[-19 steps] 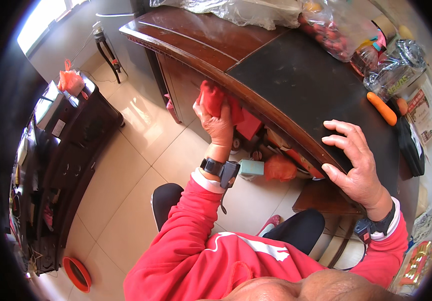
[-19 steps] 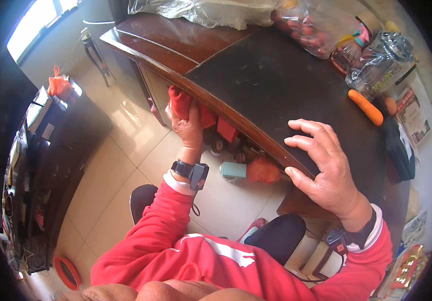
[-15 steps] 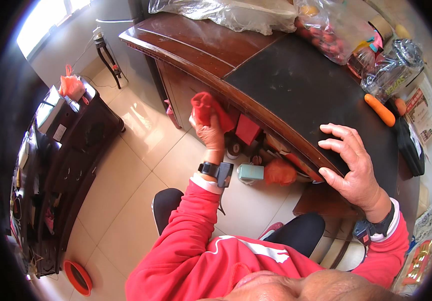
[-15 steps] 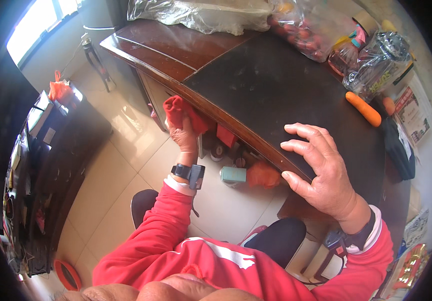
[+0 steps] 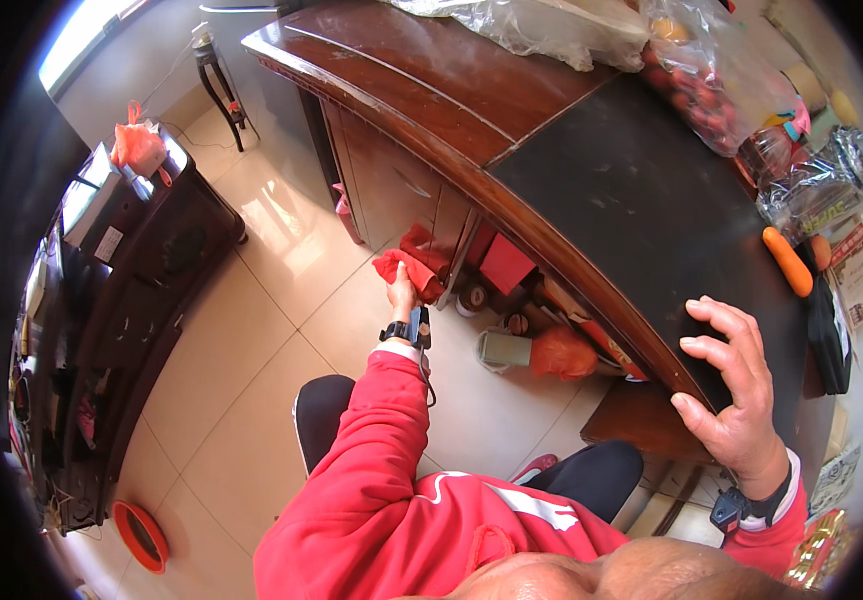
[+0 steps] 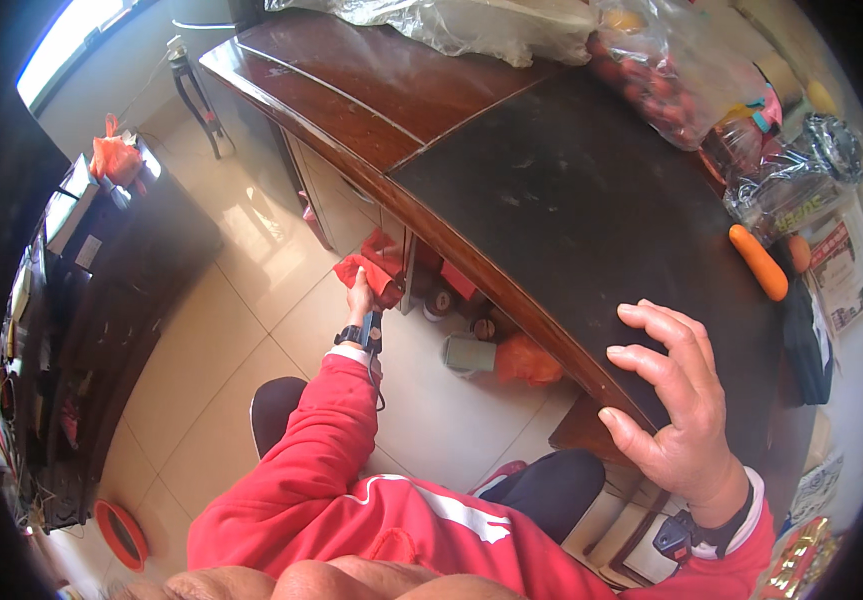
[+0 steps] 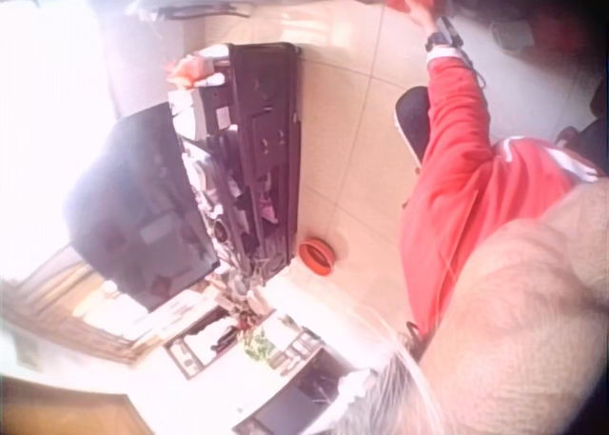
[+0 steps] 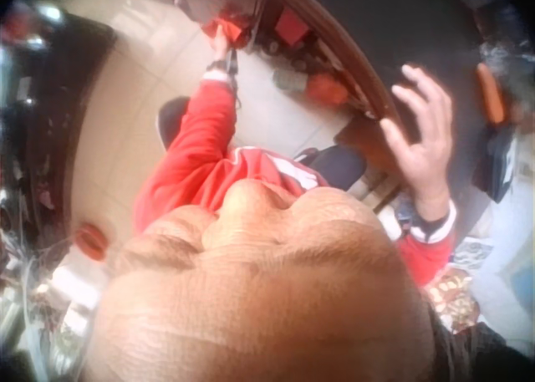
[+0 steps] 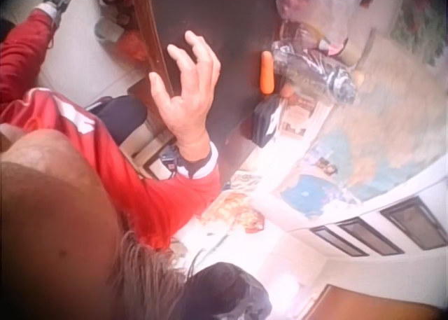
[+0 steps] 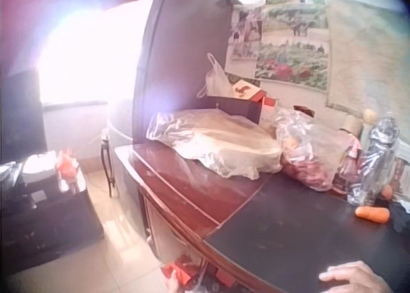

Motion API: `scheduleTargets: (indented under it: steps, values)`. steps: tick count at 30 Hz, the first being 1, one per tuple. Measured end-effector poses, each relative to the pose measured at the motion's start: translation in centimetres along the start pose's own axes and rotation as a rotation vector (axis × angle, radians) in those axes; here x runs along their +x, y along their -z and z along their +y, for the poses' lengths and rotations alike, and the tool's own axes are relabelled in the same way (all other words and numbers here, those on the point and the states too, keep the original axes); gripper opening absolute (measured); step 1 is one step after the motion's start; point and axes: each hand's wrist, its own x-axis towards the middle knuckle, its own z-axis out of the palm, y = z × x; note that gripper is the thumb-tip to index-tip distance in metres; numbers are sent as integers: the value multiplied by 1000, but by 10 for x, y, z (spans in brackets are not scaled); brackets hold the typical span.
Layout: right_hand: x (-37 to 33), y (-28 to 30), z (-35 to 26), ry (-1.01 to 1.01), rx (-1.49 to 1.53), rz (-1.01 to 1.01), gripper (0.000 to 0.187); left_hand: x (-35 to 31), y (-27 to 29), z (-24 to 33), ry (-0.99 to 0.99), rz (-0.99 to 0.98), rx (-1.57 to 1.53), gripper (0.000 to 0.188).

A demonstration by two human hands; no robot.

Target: The person sits on the floor and wipes the interior and exterior surfaces of a wooden cabinet using a red cloth. They clean the inside of an open drawer, the cabinet sides, and the top surface, moving items slightly to reach different areas.

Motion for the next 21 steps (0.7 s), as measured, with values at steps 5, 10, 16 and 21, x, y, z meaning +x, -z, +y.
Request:
scheduleTargets:
  steps: [5, 10, 16, 21]
  values:
    - [-2, 2, 1, -37, 4, -47, 50, -43, -32, 21, -136, 168, 128, 54]
    - [-4, 5, 1, -83, -43, -119, 51, -75, -104, 140, -597, -64, 132, 56]
    - [-7, 9, 4, -135, -41, -189, 55, -50, -131, 163, -1001, 105, 353, 54]
    - [-7, 12, 8, -203, 30, -216, 52, 27, -69, 103, -558, 133, 114, 44]
